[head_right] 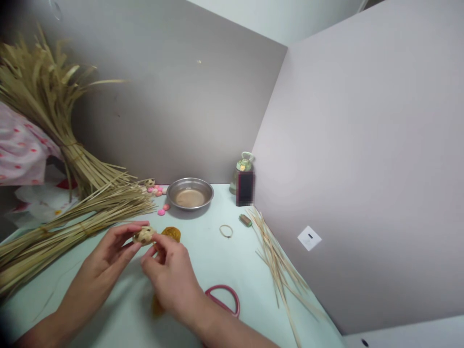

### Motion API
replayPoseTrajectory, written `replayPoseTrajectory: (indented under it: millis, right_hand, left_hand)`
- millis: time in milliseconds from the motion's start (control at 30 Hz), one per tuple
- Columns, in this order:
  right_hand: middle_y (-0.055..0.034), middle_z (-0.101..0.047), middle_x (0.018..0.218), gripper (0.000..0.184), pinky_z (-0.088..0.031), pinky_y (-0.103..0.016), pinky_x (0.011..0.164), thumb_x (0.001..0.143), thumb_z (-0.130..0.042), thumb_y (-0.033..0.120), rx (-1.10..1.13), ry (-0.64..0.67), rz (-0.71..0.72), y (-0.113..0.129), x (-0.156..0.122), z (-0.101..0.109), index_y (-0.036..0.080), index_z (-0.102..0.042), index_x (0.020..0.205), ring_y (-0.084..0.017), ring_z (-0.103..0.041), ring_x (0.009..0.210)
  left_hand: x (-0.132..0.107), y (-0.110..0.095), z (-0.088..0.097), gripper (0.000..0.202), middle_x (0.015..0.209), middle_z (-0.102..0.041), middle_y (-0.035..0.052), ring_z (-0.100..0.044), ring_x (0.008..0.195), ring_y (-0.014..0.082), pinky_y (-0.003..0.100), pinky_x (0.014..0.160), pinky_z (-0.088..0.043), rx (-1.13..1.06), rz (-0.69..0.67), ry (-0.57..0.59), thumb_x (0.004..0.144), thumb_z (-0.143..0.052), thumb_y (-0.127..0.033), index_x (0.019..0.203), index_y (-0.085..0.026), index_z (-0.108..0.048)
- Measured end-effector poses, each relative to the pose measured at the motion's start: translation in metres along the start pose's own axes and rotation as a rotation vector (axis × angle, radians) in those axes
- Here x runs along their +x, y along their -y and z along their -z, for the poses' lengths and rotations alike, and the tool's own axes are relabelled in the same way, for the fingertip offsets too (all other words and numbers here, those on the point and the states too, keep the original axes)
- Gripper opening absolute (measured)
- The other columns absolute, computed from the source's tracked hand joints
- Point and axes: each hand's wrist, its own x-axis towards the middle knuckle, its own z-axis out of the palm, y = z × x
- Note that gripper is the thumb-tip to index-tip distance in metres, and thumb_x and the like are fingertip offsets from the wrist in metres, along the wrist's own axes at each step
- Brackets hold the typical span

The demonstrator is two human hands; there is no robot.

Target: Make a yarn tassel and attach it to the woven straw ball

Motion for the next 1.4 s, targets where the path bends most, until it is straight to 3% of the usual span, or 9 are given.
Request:
replayPoseTrajectory:
  millis: [100, 367, 500, 633, 833, 1033, 1167, 1400]
  right_hand:
    - [0.0034, -0.05, 0.073, 0.016, -0.033, -0.024, 0.06, 0.079, -0.057, 0.016, -0.081, -0.052, 0.036, -0.002, 0.0, 0.0, 0.018, -0.066, 0.092, -0.01, -0.04, 0.063]
    - [0.0024, -0.056, 0.071, 0.018, -0.034, -0.023, 0.057, 0.066, -0.072, 0.024, 0.424, -0.096, -0.181, 0.0, 0.003, -0.001, 0.015, -0.067, 0.082, -0.007, -0.042, 0.054]
    - [0.0026, -0.057, 0.068, 0.022, -0.033, -0.022, 0.055, 0.063, -0.073, 0.023, 0.575, -0.112, -0.26, 0.0, 0.0, -0.002, 0.014, -0.069, 0.082, -0.006, -0.042, 0.051]
    - [0.0023, -0.057, 0.069, 0.024, -0.031, -0.022, 0.055, 0.066, -0.072, 0.023, 0.53, -0.127, -0.256, 0.002, -0.002, -0.004, 0.014, -0.069, 0.087, -0.006, -0.043, 0.052]
    - [0.0029, -0.054, 0.071, 0.018, -0.035, -0.025, 0.062, 0.071, -0.066, 0.021, 0.373, -0.059, -0.181, 0.01, -0.008, -0.007, 0.014, -0.066, 0.088, -0.008, -0.043, 0.056]
    - [0.0036, -0.05, 0.071, 0.019, -0.031, -0.024, 0.059, 0.075, -0.064, 0.022, 0.314, -0.053, -0.199, 0.008, -0.01, -0.008, 0.014, -0.065, 0.092, -0.008, -0.042, 0.058]
    - [0.0049, -0.045, 0.067, 0.009, -0.029, -0.023, 0.057, 0.077, -0.063, 0.021, 0.282, -0.039, -0.17, 0.006, -0.01, -0.009, 0.015, -0.061, 0.083, -0.008, -0.039, 0.058]
    - [0.0067, -0.041, 0.063, 0.01, -0.026, -0.022, 0.05, 0.078, -0.062, 0.023, 0.26, -0.011, -0.175, 0.005, -0.011, -0.013, 0.017, -0.061, 0.086, -0.008, -0.034, 0.053]
  left_hand:
    - [0.0, 0.0, 0.0, 0.02, 0.139, -0.049, 0.0017, -0.042, 0.135, 0.0261, 0.043, 0.111, -0.032, 0.009, -0.003, 0.016, 0.096, -0.052, -0.039, 0.114, -0.033, -0.051]
    - [-0.001, 0.003, 0.0, 0.021, 0.138, -0.051, 0.0014, -0.047, 0.131, 0.0256, 0.045, 0.109, -0.036, 0.022, -0.013, 0.023, 0.095, -0.053, -0.04, 0.115, -0.034, -0.051]
    - [0.0, 0.007, 0.003, 0.014, 0.133, -0.054, 0.0001, -0.05, 0.127, 0.0254, 0.049, 0.108, -0.036, 0.155, -0.135, -0.026, 0.093, -0.056, -0.039, 0.107, -0.033, -0.056]
    - [0.002, 0.008, 0.009, 0.007, 0.122, -0.056, 0.0001, -0.053, 0.119, 0.0227, 0.043, 0.102, -0.039, 0.427, -0.335, -0.07, 0.094, -0.055, -0.03, 0.099, -0.032, -0.06]
    - [0.004, 0.005, 0.019, 0.015, 0.113, -0.056, 0.0023, -0.057, 0.106, 0.0168, 0.028, 0.093, -0.043, 0.67, -0.633, -0.081, 0.095, -0.055, -0.02, 0.107, -0.026, -0.06]
    - [0.004, 0.01, 0.026, 0.015, 0.114, -0.056, 0.0027, -0.057, 0.108, 0.0141, 0.023, 0.1, -0.039, 0.759, -0.687, -0.028, 0.097, -0.052, -0.02, 0.112, -0.023, -0.057]
    - [0.004, 0.014, 0.029, 0.018, 0.122, -0.053, 0.0043, -0.054, 0.117, 0.0145, 0.022, 0.103, -0.037, 0.804, -0.697, 0.032, 0.1, -0.045, -0.019, 0.116, -0.022, -0.054]
    - [0.002, 0.008, 0.025, 0.015, 0.121, -0.055, 0.0045, -0.057, 0.113, 0.0158, 0.024, 0.098, -0.042, 0.805, -0.675, -0.011, 0.101, -0.044, -0.022, 0.111, -0.023, -0.056]
